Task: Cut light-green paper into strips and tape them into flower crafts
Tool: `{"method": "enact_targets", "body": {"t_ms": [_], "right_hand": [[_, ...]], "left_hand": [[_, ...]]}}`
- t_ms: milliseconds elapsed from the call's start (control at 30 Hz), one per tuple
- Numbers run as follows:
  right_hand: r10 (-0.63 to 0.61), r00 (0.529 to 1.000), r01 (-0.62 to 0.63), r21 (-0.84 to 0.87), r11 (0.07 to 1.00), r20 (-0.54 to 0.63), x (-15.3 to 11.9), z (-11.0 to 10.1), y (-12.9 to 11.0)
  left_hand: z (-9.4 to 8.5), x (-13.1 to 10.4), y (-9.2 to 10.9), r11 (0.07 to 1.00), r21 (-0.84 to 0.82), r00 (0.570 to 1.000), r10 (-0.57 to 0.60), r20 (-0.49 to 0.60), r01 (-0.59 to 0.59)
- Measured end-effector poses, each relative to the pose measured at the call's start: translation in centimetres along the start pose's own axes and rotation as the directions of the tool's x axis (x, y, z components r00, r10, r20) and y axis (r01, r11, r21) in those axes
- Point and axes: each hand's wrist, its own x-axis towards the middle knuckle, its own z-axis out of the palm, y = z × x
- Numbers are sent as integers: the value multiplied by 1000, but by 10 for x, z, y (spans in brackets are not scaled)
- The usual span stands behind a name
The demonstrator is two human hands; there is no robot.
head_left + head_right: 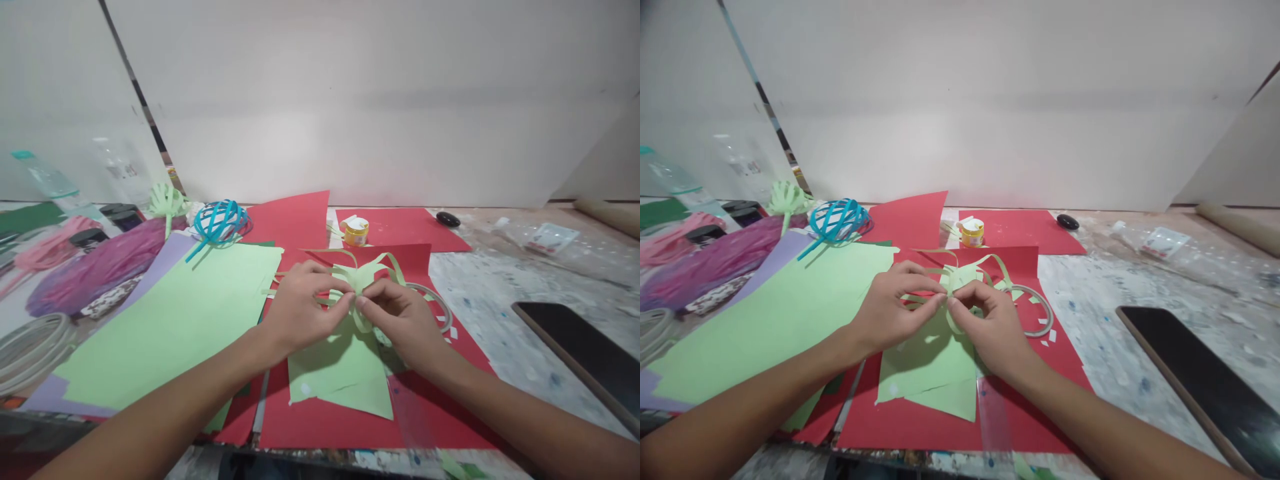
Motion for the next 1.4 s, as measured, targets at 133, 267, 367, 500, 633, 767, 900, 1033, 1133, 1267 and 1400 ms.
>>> {"method": "enact_targets", "body": {"t_ms": [133,267,367,500,633,767,900,1033,1133,1267,1400], "right_hand": [[-64,998,63,-80,995,-16,0,0,-2],[-94,995,88,-158,983,-27,0,-1,-5],[-117,992,105,-233,967,-40,-2,-1,-8],[-147,988,124,-320,939,-48,-4,-1,-12],[-159,986,130,-347,929,-55,-4,0,-14],[-150,987,124,-335,934,-54,-4,0,-15],[-144,988,121,-321,939,-49,-4,0,-16],[-146,988,123,-315,941,-50,-4,0,-16],[-143,989,121,-311,943,-49,-4,0,-16],[-124,991,106,-298,949,-40,-4,-1,-16],[-123,992,108,-294,950,-34,-4,-1,-16]], "left_hand": [[1,-1,1,998,50,999,34,-30,-33],[2,-2,0,994,65,996,86,-41,-83],[4,-3,-1,993,78,995,91,-39,-87],[6,-5,-1,996,76,998,52,-32,-49],[8,-7,0,998,67,1000,6,-13,-5],[7,-6,2,999,52,1000,3,-18,-2],[6,-5,2,999,53,1000,-3,-1,3],[4,-5,3,998,62,999,-26,27,25],[4,-5,3,998,56,999,-18,31,16],[5,-4,2,999,54,1000,-10,24,9],[6,-3,2,999,50,1000,1,5,-1]]}}
